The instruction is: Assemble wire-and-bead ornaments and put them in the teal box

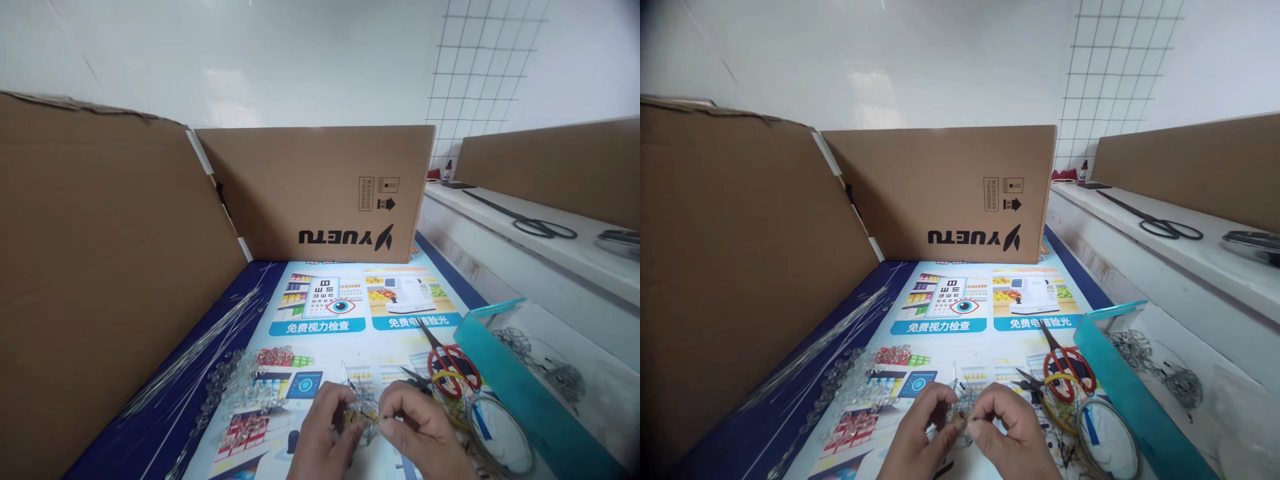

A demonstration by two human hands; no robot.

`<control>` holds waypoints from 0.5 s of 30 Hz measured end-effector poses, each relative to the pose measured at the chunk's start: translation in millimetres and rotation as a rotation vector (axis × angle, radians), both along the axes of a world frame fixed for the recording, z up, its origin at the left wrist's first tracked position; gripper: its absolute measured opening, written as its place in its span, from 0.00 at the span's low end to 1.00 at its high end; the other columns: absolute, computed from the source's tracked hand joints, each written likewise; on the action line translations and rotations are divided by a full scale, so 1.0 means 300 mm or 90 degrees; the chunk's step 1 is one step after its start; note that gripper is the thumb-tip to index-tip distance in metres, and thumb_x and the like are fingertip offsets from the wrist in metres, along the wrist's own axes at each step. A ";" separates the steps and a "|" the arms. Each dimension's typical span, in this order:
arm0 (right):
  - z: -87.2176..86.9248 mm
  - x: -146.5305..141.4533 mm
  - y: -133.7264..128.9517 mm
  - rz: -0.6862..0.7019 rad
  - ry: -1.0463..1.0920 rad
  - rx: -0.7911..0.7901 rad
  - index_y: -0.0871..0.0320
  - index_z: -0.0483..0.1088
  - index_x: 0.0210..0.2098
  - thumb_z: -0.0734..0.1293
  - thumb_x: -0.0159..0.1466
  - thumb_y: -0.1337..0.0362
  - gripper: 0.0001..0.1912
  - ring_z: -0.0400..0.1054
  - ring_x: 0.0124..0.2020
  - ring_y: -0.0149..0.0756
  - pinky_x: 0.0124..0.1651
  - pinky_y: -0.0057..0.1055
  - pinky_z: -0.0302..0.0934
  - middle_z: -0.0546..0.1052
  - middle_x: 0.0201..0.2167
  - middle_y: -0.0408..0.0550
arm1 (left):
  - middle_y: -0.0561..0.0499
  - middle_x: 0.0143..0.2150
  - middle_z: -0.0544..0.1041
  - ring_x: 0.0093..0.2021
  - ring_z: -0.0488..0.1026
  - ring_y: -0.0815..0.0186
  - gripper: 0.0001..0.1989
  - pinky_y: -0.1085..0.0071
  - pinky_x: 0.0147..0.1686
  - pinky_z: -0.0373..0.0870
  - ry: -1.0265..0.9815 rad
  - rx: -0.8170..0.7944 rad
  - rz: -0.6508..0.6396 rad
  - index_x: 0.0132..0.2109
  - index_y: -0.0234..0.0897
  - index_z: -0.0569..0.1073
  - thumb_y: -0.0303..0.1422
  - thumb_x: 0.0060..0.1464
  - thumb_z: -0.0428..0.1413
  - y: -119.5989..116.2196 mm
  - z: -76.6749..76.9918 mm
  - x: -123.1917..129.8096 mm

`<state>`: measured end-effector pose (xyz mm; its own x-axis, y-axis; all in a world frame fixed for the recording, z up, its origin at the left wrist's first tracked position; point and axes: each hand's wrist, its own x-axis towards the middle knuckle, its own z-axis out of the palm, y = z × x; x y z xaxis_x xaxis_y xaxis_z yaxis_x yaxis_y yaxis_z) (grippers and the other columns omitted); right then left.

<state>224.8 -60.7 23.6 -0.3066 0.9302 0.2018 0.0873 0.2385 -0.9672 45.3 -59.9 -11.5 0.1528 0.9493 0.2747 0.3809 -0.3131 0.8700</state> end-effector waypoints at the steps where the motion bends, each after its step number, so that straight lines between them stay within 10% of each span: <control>1: 0.002 0.003 0.002 0.004 0.007 -0.002 0.57 0.64 0.28 0.63 0.61 0.58 0.10 0.59 0.29 0.32 0.33 0.27 0.54 0.64 0.26 0.41 | 0.52 0.34 0.67 0.30 0.65 0.67 0.08 0.71 0.30 0.64 -0.003 0.001 -0.027 0.39 0.39 0.68 0.26 0.49 0.56 0.004 0.002 -0.008; 9: -0.038 -0.009 0.018 -0.033 -0.004 -0.059 0.58 0.65 0.30 0.62 0.63 0.57 0.10 0.58 0.29 0.31 0.33 0.26 0.55 0.64 0.26 0.41 | 0.50 0.38 0.65 0.35 0.67 0.65 0.20 0.69 0.34 0.68 -0.046 0.084 -0.147 0.54 0.48 0.67 0.27 0.54 0.54 0.007 0.010 -0.019; 15: -0.024 -0.024 0.003 -0.064 -0.052 0.185 0.57 0.65 0.30 0.61 0.63 0.64 0.06 0.62 0.29 0.32 0.32 0.27 0.59 0.67 0.26 0.43 | 0.50 0.38 0.66 0.36 0.69 0.65 0.17 0.70 0.34 0.70 -0.002 0.138 -0.081 0.49 0.43 0.69 0.23 0.52 0.55 0.005 0.000 -0.013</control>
<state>217.5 -59.9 16.5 -0.2414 0.8636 0.4425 0.1988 0.4904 -0.8486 41.5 -58.5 -11.4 0.2660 0.8414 0.4705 0.3241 -0.5377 0.7784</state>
